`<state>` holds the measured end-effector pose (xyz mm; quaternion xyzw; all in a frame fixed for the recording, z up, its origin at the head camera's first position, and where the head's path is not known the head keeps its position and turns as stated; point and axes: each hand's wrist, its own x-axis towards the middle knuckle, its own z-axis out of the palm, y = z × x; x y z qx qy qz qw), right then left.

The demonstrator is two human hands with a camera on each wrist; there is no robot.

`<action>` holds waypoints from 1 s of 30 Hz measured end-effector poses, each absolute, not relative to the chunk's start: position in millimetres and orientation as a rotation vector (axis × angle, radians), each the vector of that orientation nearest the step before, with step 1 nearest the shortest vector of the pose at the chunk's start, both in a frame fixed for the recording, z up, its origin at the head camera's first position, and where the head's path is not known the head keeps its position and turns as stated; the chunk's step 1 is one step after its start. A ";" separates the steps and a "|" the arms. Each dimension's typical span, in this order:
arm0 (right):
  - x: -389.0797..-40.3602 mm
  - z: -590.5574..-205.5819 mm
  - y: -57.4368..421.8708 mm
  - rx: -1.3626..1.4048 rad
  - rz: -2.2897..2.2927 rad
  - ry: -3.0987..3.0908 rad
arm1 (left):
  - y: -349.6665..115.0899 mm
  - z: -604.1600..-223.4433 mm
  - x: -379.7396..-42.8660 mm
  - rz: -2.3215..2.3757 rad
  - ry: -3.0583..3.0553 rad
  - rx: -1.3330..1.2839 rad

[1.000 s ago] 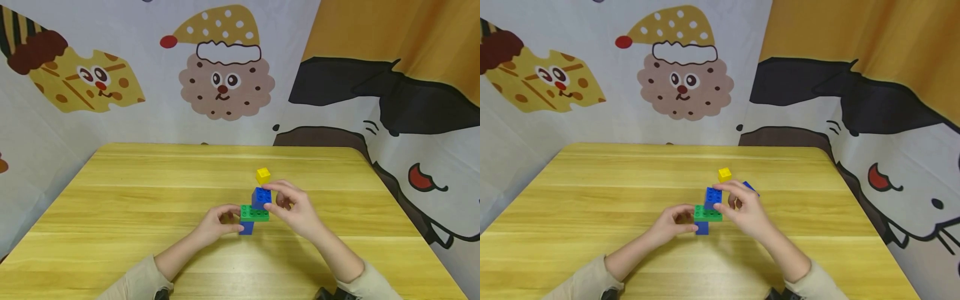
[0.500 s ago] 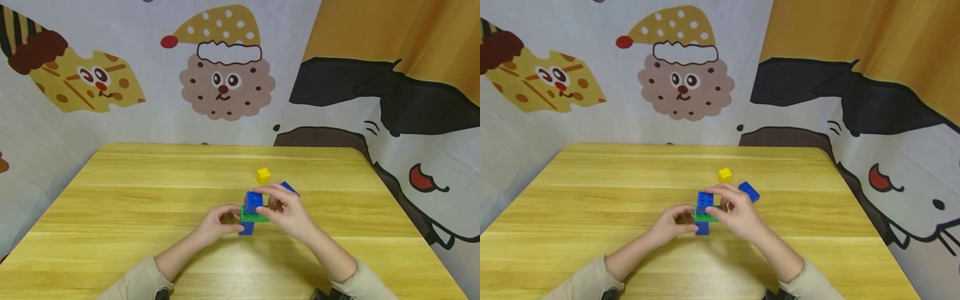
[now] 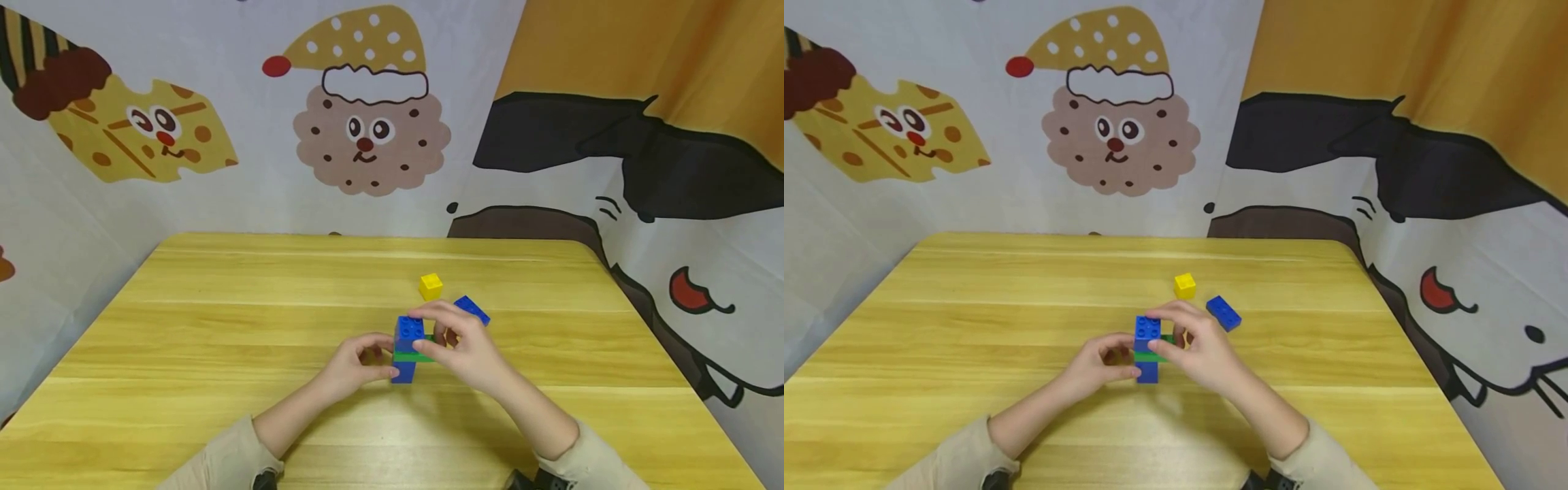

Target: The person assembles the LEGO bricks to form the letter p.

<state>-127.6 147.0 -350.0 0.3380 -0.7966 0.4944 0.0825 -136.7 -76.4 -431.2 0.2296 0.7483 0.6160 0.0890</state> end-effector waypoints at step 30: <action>-132.4 -351.4 148.7 1.046 1.424 -2.464 | -76.2 -432.8 -137.7 1.835 2.223 0.696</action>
